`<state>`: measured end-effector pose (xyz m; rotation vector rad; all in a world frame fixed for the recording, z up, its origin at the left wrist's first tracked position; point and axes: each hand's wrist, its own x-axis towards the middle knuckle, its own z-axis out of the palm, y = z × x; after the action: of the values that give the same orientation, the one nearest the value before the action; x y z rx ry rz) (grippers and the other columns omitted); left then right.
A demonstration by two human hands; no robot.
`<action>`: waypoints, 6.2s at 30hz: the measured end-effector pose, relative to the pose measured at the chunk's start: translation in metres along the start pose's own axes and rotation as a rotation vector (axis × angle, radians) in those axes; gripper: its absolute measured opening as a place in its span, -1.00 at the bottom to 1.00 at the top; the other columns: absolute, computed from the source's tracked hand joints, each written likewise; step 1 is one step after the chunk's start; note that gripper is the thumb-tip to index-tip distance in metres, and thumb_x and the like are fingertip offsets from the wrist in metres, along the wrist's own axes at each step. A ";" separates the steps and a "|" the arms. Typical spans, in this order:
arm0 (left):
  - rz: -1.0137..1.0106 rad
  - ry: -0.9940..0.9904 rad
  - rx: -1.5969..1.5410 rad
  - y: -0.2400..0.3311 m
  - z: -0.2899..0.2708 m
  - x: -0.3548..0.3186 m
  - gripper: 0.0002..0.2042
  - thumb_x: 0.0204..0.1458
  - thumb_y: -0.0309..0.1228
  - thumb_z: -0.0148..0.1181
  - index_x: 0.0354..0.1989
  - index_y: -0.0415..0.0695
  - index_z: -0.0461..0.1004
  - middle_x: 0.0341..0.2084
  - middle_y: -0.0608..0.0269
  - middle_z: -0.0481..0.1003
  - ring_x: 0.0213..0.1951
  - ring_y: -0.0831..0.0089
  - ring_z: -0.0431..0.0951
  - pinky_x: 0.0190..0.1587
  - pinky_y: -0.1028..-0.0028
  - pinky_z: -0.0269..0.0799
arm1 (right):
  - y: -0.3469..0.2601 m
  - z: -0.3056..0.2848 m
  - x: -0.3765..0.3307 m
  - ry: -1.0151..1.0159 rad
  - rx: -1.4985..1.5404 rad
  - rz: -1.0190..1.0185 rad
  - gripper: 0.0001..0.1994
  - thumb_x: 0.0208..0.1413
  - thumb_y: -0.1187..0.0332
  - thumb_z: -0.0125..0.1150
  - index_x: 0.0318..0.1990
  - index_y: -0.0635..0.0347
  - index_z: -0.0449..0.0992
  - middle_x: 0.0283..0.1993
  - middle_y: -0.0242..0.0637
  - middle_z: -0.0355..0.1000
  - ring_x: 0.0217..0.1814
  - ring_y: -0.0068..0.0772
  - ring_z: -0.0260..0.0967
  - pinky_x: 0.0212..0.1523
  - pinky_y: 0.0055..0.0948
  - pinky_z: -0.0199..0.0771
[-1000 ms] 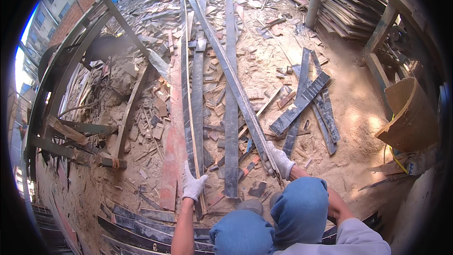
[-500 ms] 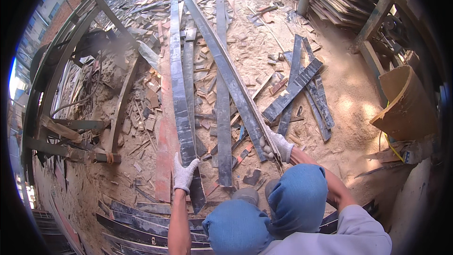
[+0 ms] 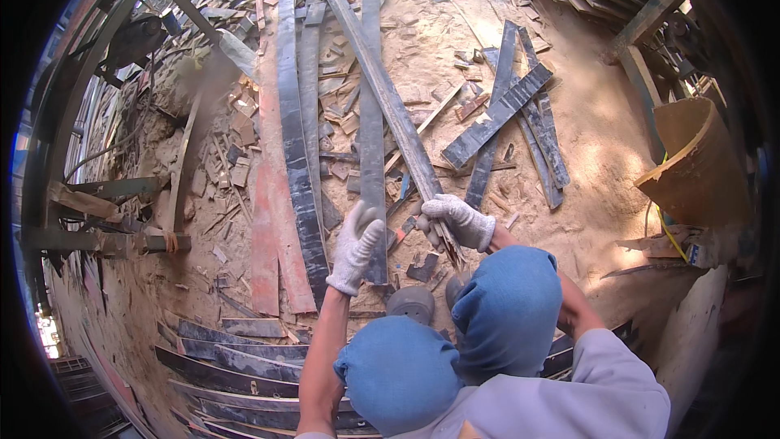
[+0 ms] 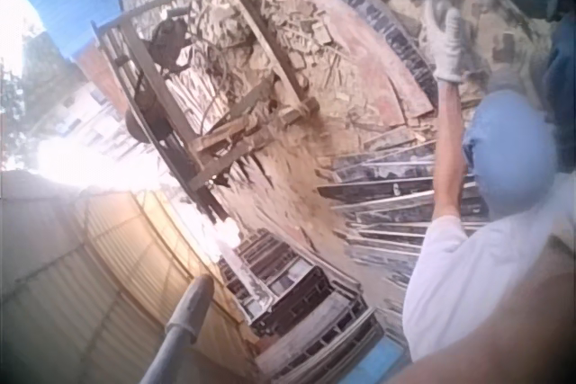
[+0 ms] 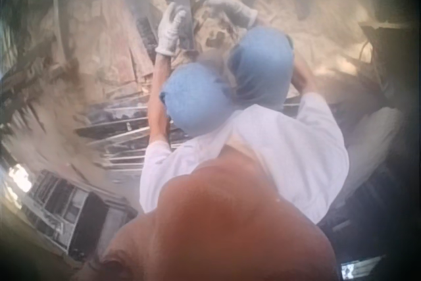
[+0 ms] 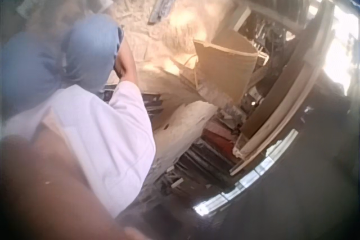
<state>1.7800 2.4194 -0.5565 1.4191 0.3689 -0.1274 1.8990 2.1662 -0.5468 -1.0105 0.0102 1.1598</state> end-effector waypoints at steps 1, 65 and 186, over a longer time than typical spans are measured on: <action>-0.017 -0.080 -0.108 0.014 0.020 0.007 0.15 0.11 0.23 0.44 0.61 -0.36 -0.03 0.46 -0.24 0.29 0.46 0.11 0.34 0.48 0.20 0.26 | -0.003 0.003 -0.001 -0.065 0.020 0.038 -0.56 0.35 0.15 0.29 0.16 0.35 0.50 -0.14 -0.08 0.63 -0.31 -0.22 0.68 -0.34 -0.31 0.72; -0.068 -0.150 -0.935 -0.025 -0.030 0.030 -0.46 0.39 -0.12 0.20 0.34 -0.32 0.38 -0.48 0.32 0.37 -0.58 0.47 0.37 -0.54 0.39 0.44 | -0.005 -0.029 0.061 -0.011 -0.871 -0.008 -0.42 0.02 -0.09 0.58 -0.14 0.30 0.57 -0.25 -0.24 0.61 -0.27 -0.41 0.53 -0.24 -0.29 0.50; 0.483 -0.449 1.668 0.864 -1.531 0.096 -0.19 -0.42 -0.14 0.75 0.11 -0.07 0.49 -0.07 0.01 0.60 0.03 -0.12 0.56 0.10 0.00 0.47 | -0.264 1.305 0.776 0.901 -1.689 -0.368 -0.09 -0.23 -0.15 0.62 0.28 0.18 0.50 0.14 -0.08 0.50 0.27 0.00 0.42 0.34 -0.05 0.35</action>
<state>1.8657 4.0648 0.0627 2.9664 -0.6707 -0.3969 1.8323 3.6024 0.0082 -2.7863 -0.4867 0.0300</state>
